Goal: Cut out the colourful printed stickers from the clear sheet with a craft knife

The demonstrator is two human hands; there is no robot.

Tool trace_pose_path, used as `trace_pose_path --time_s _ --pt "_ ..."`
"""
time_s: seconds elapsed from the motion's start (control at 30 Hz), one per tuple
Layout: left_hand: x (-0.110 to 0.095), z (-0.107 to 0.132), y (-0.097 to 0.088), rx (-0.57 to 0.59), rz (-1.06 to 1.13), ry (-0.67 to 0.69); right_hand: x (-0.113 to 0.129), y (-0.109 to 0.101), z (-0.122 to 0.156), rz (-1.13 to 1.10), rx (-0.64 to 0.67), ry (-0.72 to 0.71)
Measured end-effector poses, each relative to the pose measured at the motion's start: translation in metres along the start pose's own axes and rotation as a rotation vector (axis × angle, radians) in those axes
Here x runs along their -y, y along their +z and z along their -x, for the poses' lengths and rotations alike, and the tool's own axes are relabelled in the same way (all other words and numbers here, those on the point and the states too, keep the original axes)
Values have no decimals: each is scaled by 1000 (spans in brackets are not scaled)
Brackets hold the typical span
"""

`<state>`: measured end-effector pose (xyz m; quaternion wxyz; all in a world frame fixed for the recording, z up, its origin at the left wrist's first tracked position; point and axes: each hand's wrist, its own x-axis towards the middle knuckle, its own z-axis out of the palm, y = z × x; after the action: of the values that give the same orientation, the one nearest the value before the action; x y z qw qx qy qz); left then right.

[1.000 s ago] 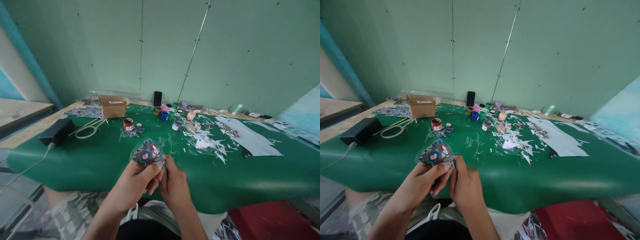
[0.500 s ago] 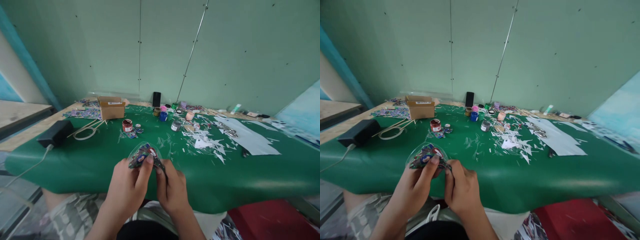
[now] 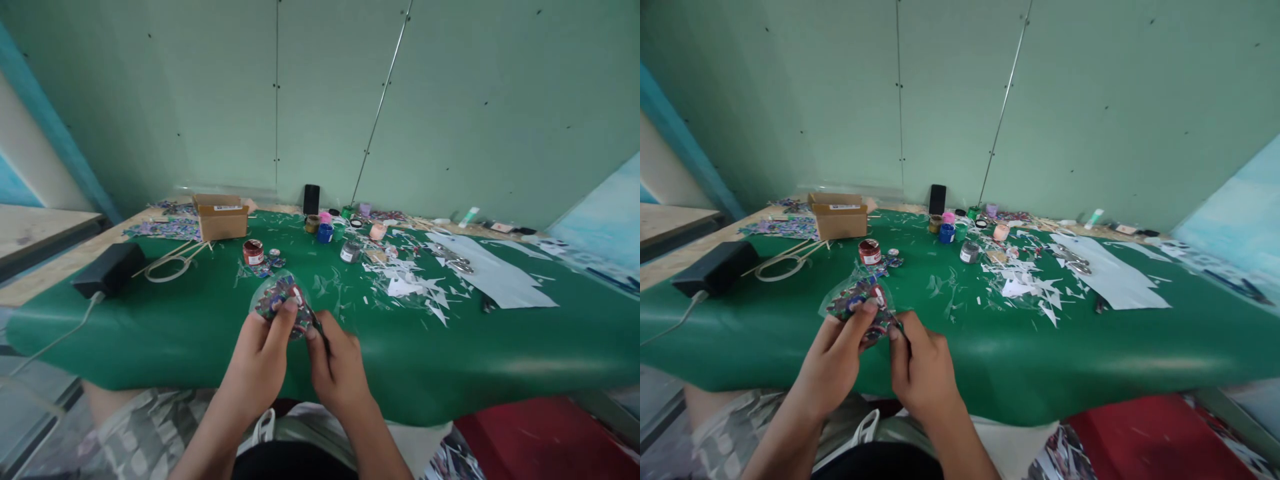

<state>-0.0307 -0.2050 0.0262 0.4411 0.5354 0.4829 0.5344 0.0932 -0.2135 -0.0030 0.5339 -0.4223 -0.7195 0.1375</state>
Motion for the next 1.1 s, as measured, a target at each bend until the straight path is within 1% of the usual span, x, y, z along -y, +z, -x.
trace_pose_path --time_s 0.03,0.1,0.2,0.23,0.33,0.4,0.47,0.57,0.63,0.7,0.77,0.83,0.9,0.93,1.03,1.1 --pt "3 -2 1 -23 41 -28 -1 1 0 -65 -2 37" --pt "10 -7 2 -69 52 -23 -5 3 0 -251 -33 140" --pt "18 -11 6 -35 49 -35 -9 7 -3 -553 -111 303" --pt "20 -12 7 -28 46 -48 -10 7 -4 -632 -117 355" --pt "18 -12 8 15 35 -52 -10 4 -8 -827 -70 485" --pt "12 -14 4 97 24 -7 -9 0 -9 -912 -40 513" --pt "6 -17 -3 226 10 28 -9 -5 -8 -960 -2 518" --pt "2 -21 -15 474 33 -20 -11 -9 -4 -1041 98 555" --pt "2 -24 -21 592 95 -75 -12 -11 -3 -1070 141 558" --pt "2 -25 -24 651 134 -120 -13 -12 -2 -1051 144 519" --pt "3 -25 -25 679 136 -138 -13 -13 -2 -1007 133 471" --pt "3 -24 -23 665 146 -138 -13 -14 -3 -970 142 435" --pt "5 -22 -19 596 174 -128 -13 -14 -3 -913 155 417" --pt "6 -21 -17 546 183 -117 -13 -14 -3 -851 130 404" --pt "6 -20 -9 360 165 -69 -11 -12 -1 -507 -24 314" --pt "5 -19 -6 266 125 -45 -9 -11 0 -311 -69 247"
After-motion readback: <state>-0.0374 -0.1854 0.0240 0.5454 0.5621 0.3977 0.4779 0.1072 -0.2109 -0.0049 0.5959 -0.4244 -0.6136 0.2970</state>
